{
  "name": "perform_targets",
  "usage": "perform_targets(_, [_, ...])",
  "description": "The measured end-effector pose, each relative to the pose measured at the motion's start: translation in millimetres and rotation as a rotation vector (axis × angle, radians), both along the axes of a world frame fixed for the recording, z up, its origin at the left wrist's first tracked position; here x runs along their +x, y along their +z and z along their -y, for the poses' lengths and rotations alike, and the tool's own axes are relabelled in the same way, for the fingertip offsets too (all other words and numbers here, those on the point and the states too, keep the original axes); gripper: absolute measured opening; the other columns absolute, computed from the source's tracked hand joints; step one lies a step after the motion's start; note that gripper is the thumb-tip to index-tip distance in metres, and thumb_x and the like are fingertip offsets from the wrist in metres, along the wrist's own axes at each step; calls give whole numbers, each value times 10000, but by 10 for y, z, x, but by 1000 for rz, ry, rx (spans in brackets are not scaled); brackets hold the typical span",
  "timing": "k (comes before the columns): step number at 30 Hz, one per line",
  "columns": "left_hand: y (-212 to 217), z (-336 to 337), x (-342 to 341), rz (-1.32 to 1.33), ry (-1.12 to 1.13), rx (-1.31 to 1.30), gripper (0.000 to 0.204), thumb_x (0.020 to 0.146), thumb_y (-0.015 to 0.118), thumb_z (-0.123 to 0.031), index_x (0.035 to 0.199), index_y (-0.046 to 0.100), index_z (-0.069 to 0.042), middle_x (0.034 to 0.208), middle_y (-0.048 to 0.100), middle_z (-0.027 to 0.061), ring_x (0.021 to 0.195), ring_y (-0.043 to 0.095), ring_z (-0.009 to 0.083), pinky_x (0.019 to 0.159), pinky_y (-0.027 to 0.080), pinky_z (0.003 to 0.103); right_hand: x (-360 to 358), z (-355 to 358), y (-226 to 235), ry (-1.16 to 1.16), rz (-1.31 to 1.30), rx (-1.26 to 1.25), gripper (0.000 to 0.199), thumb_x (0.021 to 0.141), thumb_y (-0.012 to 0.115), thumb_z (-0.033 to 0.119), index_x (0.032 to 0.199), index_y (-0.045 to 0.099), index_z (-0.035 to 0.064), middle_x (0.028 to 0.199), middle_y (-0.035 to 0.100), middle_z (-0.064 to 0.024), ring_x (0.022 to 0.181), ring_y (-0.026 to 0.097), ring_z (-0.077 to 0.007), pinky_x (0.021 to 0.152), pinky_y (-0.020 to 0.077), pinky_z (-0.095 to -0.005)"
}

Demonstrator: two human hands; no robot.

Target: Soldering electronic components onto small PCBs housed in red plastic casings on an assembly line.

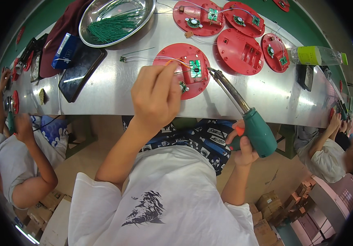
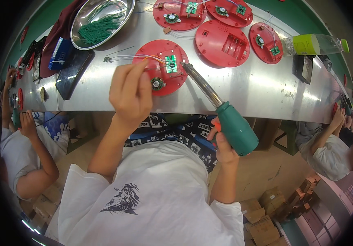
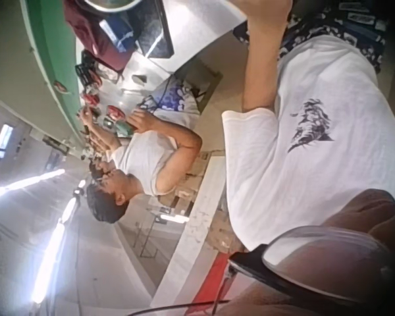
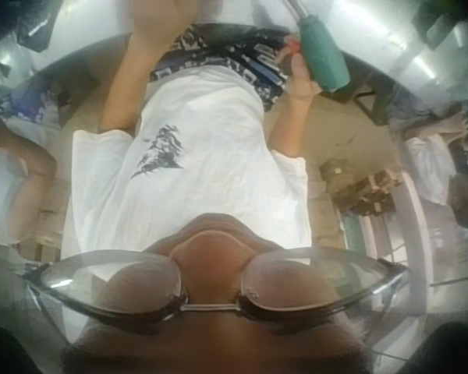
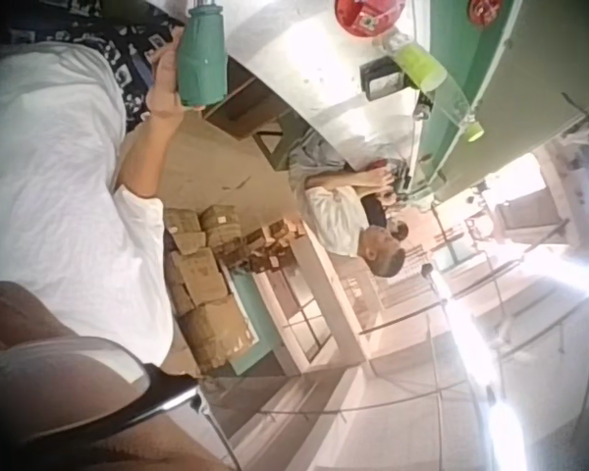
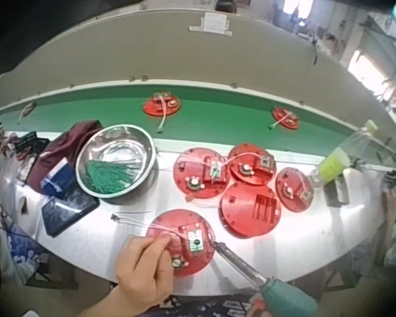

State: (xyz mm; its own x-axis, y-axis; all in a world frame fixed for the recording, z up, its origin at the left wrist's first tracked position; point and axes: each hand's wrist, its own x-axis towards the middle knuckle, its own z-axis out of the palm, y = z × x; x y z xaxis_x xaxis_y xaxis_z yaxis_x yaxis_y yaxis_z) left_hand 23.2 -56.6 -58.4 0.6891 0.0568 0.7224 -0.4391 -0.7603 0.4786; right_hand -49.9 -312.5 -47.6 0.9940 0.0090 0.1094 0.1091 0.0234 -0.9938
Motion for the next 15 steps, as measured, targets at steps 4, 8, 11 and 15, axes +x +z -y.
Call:
perform_targets(4, [27,-50,-64,106,-44,-44,388,735,667,131,1120,682,84,864,615,147,697,561,276,596,469,341,-16,10,12,20,-19,-12,475,922,620,245,1223,565,-118,1044,641,-219,550,610,-222,508,491,-307])
perform_targets(8, [50,-42,-31,40,-164,52,347,720,696,105,1066,685,76,900,650,140,699,574,272,616,488,352,26,13,-22,72,77,-142,495,938,619,254,1275,557,-103,1080,641,-215,572,609,-211,527,483,-293])
perform_targets(11, [6,-12,-24,-58,-107,27,265,716,709,67,978,682,50,886,658,125,714,595,278,630,504,361,28,-71,65,-28,-67,-61,351,849,745,123,1112,661,-93,883,700,-126,632,636,-166,630,528,-291])
perform_targets(15, [-15,12,-5,-72,-121,43,201,721,716,39,916,671,21,858,647,116,721,603,280,630,509,362,-9,11,4,7,-13,-208,332,823,758,127,1072,680,-78,885,693,-115,657,637,-159,662,527,-297])
